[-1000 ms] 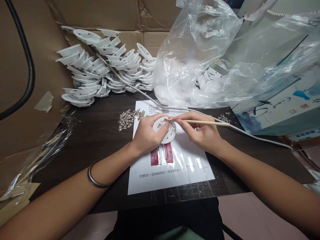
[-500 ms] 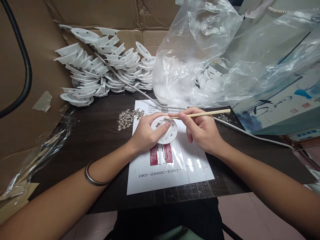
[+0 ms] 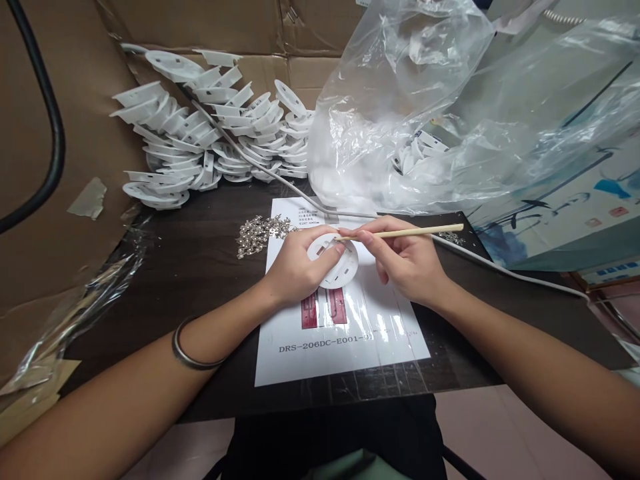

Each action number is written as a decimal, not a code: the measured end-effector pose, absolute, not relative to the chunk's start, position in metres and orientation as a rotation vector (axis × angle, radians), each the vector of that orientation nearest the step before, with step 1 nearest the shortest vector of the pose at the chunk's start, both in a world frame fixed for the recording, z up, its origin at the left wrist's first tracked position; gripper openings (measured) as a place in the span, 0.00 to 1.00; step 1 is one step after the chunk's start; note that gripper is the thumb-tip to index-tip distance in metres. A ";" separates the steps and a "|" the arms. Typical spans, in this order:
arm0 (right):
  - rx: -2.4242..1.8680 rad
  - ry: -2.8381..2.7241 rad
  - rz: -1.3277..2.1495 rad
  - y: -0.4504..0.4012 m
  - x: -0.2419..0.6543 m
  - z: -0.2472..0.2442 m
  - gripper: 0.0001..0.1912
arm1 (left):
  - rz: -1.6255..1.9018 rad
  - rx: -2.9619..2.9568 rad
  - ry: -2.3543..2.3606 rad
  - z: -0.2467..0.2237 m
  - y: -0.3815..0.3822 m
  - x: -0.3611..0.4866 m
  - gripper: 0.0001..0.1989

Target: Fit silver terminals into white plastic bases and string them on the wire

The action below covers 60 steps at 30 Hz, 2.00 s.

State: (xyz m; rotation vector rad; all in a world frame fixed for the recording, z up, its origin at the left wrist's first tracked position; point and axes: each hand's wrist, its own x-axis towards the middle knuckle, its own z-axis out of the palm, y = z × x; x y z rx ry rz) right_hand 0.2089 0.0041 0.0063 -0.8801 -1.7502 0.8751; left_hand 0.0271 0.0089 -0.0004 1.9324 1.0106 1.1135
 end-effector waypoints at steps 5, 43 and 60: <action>-0.912 -1.727 0.931 0.003 0.210 0.008 0.11 | 1.120 1.915 1.013 0.000 0.008 0.027 0.10; -1.019 -1.787 0.857 0.007 0.205 -0.003 0.16 | 0.970 1.803 1.099 0.000 0.011 0.030 0.10; -1.077 -1.865 0.806 0.015 0.206 -0.003 0.26 | 0.915 1.795 1.147 -0.001 0.013 0.031 0.10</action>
